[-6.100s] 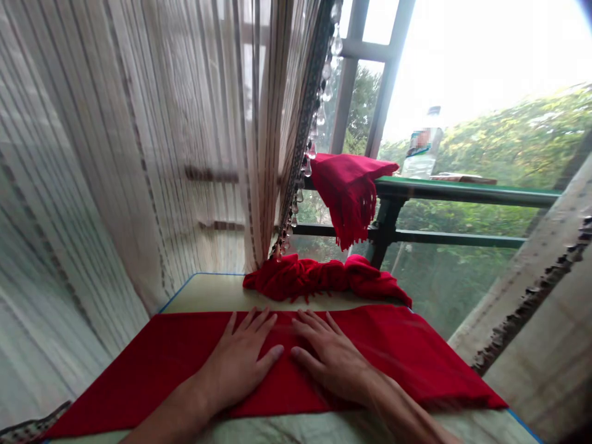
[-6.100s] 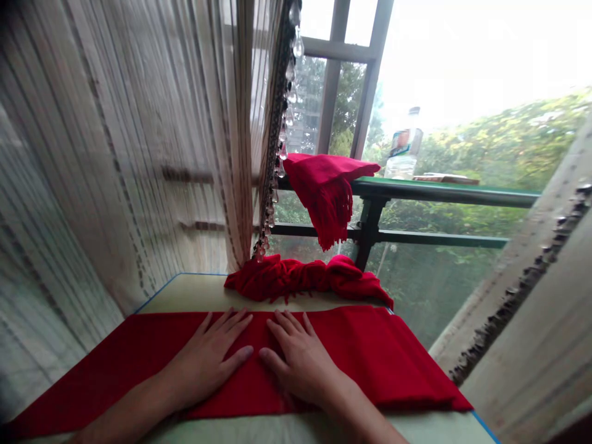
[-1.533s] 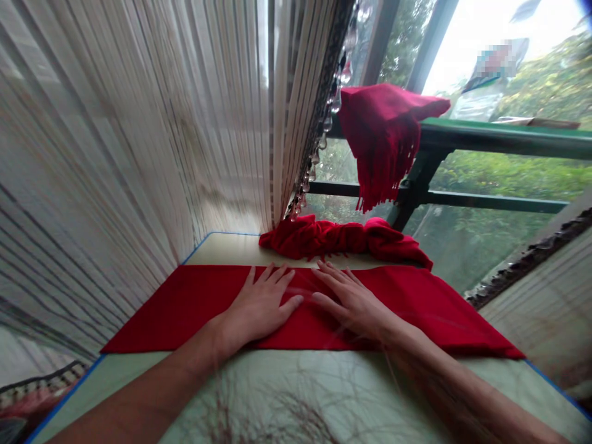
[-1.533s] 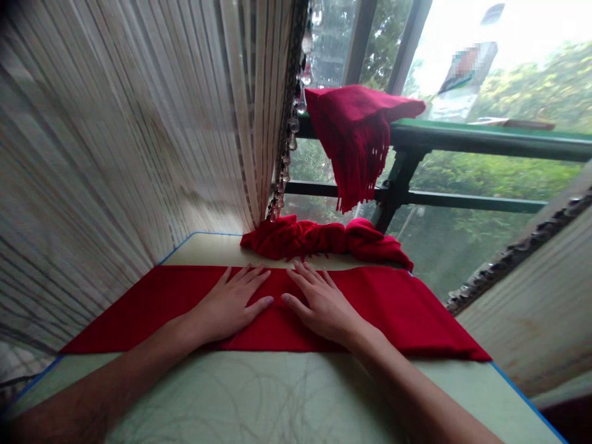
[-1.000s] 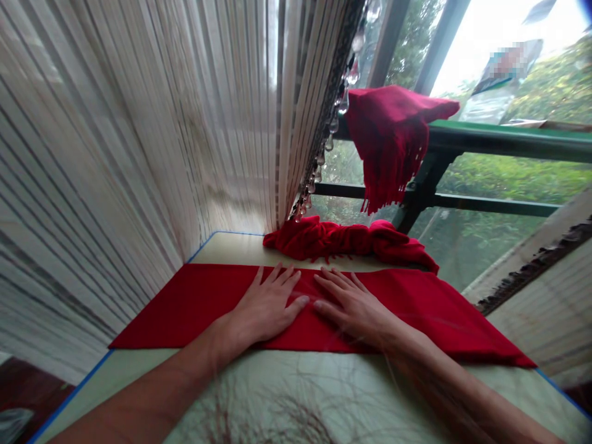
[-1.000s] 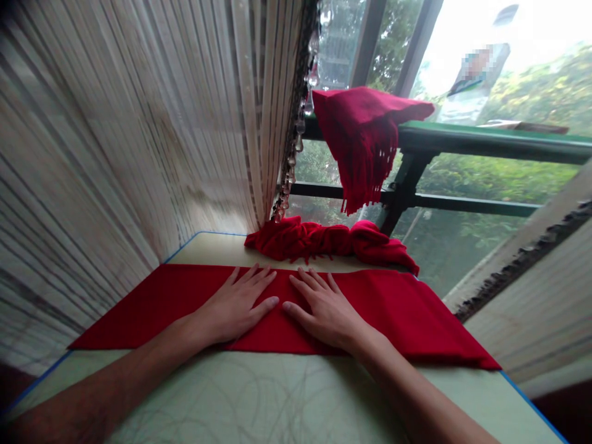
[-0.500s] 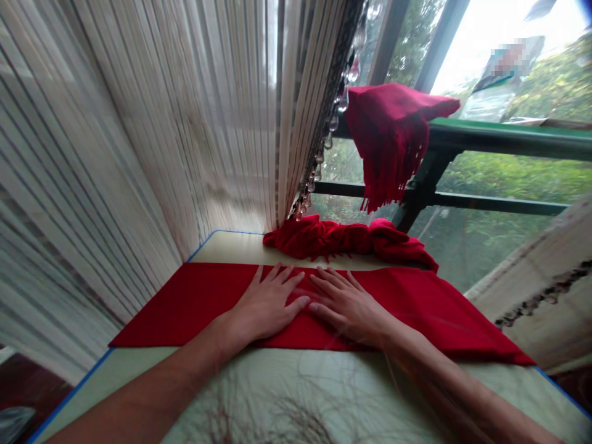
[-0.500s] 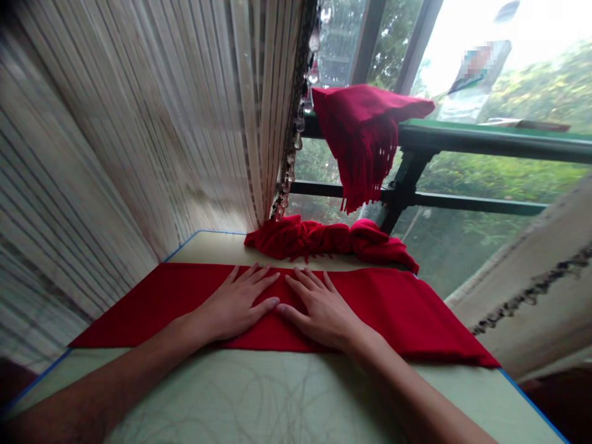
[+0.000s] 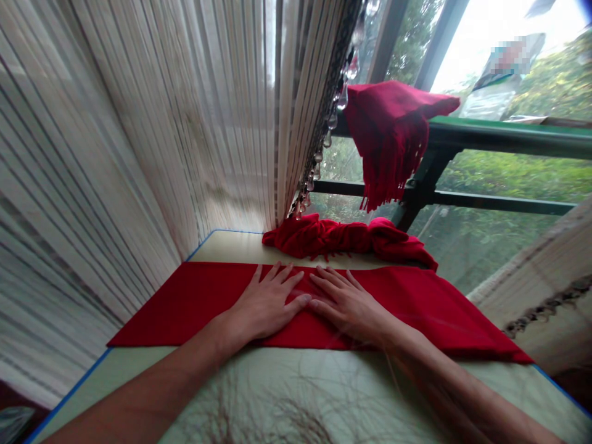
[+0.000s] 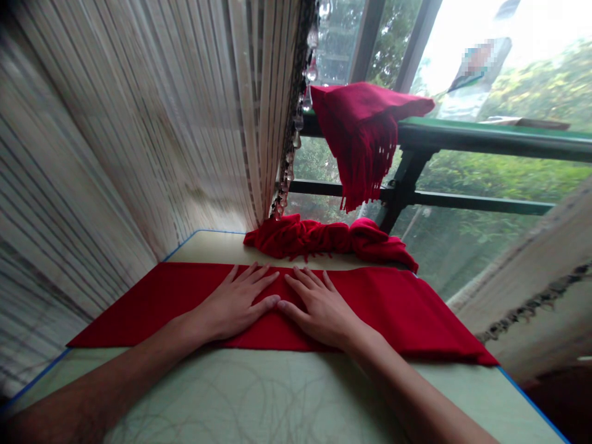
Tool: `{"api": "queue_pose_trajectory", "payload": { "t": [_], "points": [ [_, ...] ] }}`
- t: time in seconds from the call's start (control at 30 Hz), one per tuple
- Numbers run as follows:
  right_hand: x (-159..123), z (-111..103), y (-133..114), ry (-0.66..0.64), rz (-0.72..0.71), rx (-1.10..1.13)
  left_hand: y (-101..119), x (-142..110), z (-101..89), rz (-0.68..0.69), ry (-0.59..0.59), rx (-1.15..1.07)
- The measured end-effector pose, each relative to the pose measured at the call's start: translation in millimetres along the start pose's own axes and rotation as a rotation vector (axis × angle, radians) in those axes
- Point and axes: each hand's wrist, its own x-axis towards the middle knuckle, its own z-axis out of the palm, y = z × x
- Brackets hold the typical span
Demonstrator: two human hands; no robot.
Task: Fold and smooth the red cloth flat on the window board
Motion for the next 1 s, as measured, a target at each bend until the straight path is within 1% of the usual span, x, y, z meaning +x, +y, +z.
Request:
{"api": "queue_pose_trajectory", "payload": {
  "t": [0.13, 0.3, 0.6, 1.0],
  "points": [
    [0.0, -1.9, -1.7, -0.01, 0.013, -0.001, -1.2, 0.0, 1.3, -0.002, 0.001, -0.001],
    [-1.5, -5.5, -4.1, -0.04, -0.017, 0.001, -2.5, 0.0, 3.7, -0.008, 0.005, 0.018],
    [-1.3, -2.6, -2.0, -0.016, -0.005, -0.002, -1.8, 0.4, 3.1, -0.005, 0.013, 0.036],
    [0.1, -1.3, -0.3, -0.018, 0.003, -0.016, -3.8, 1.7, 5.8, 0.012, 0.036, 0.021]
  ]
}}
